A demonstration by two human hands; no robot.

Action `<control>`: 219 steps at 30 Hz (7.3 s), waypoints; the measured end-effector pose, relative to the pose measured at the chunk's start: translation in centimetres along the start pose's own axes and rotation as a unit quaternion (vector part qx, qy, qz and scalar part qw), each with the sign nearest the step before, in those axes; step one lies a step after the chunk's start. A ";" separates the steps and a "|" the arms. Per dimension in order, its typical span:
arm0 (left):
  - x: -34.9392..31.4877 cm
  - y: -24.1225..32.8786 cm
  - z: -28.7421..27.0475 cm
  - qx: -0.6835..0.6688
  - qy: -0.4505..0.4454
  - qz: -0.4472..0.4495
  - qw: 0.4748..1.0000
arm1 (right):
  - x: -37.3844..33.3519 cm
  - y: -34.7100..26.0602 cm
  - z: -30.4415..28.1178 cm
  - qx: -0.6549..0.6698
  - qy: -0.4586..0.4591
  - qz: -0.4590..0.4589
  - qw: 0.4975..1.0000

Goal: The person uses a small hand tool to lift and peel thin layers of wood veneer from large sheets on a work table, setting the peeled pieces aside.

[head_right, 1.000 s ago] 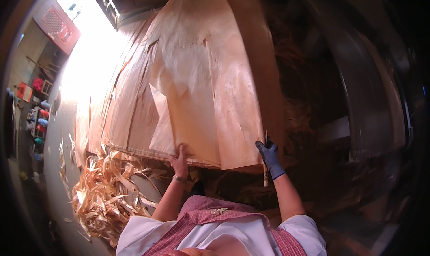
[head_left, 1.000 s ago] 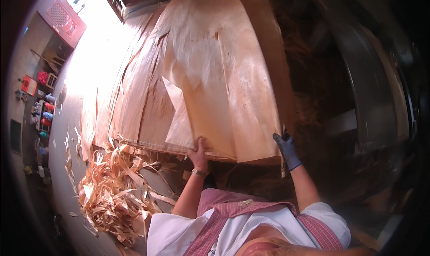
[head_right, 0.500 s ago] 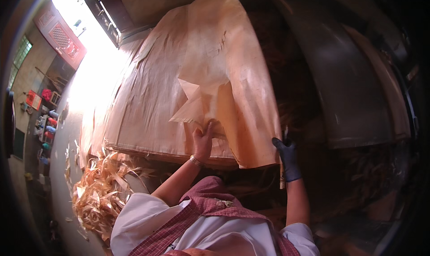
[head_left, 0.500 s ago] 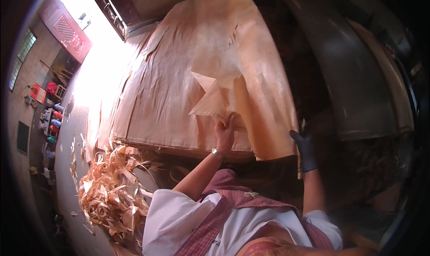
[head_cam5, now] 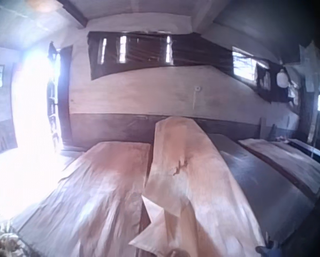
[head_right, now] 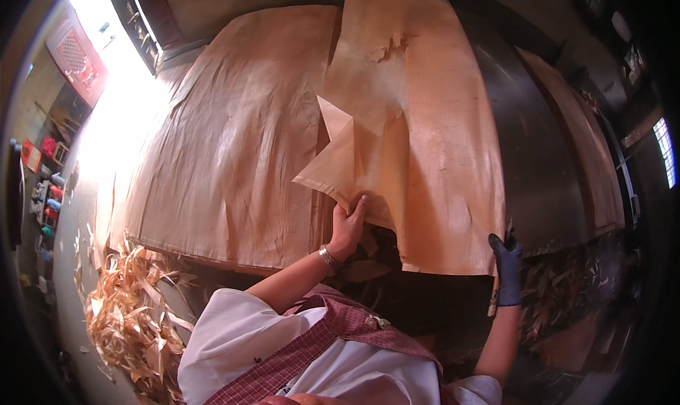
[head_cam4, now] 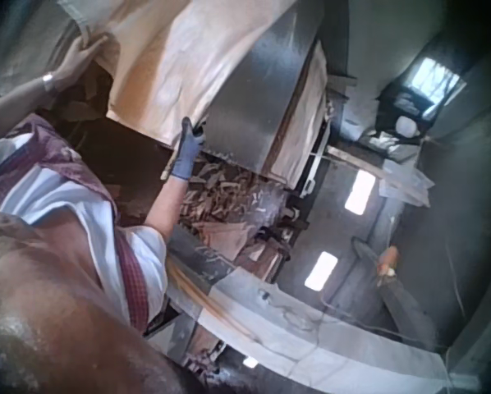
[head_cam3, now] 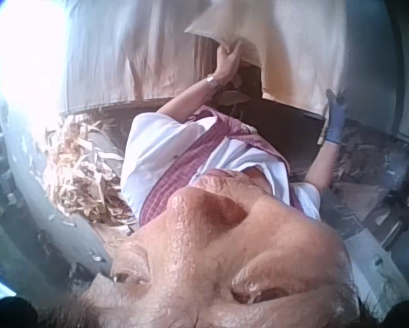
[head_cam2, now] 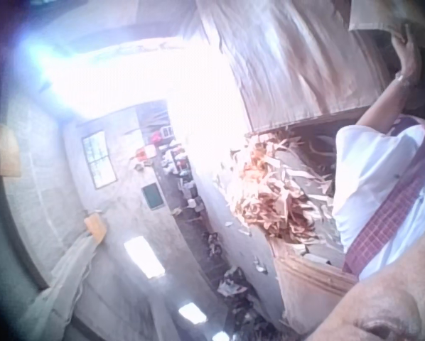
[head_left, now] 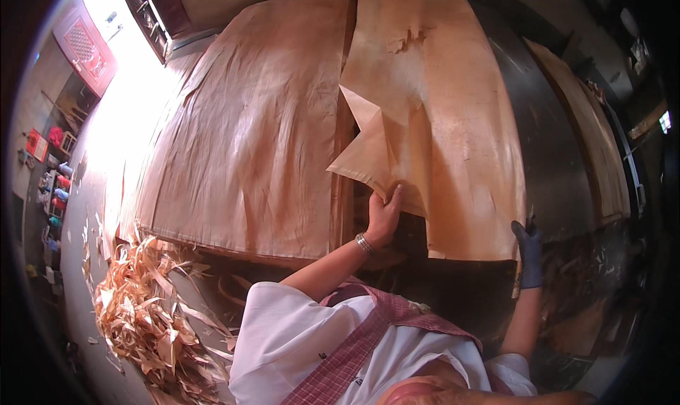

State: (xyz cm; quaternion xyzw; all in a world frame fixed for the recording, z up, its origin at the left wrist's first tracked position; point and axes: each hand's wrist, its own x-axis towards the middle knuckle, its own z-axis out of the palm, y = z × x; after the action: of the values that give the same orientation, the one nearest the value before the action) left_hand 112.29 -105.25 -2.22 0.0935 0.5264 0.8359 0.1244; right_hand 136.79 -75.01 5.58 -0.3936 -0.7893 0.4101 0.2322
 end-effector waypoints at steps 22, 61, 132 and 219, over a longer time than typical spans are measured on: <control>-4.2 -21.5 31.8 -0.063 0.180 -0.202 0.961 | 31.0 31.4 -34.1 -0.124 0.023 -0.050 0.991; -6.1 -38.0 42.8 -0.034 0.512 -0.158 0.844 | 41.4 58.4 -40.7 -0.051 -0.006 0.076 0.996; -10.0 -39.2 59.4 0.791 -0.178 -0.170 0.561 | 43.5 71.9 -72.0 -0.288 0.108 0.029 0.951; -1.4 -29.5 51.4 0.781 0.097 0.012 0.617 | 32.8 44.1 -28.6 -0.179 -0.127 -0.031 0.975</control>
State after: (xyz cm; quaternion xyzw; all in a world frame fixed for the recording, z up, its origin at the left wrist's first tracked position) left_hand 131.57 -49.40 -6.93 0.0798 0.9884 0.1157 -0.0572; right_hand 156.39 -19.50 -13.69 -0.3486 -0.8849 0.3013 0.0687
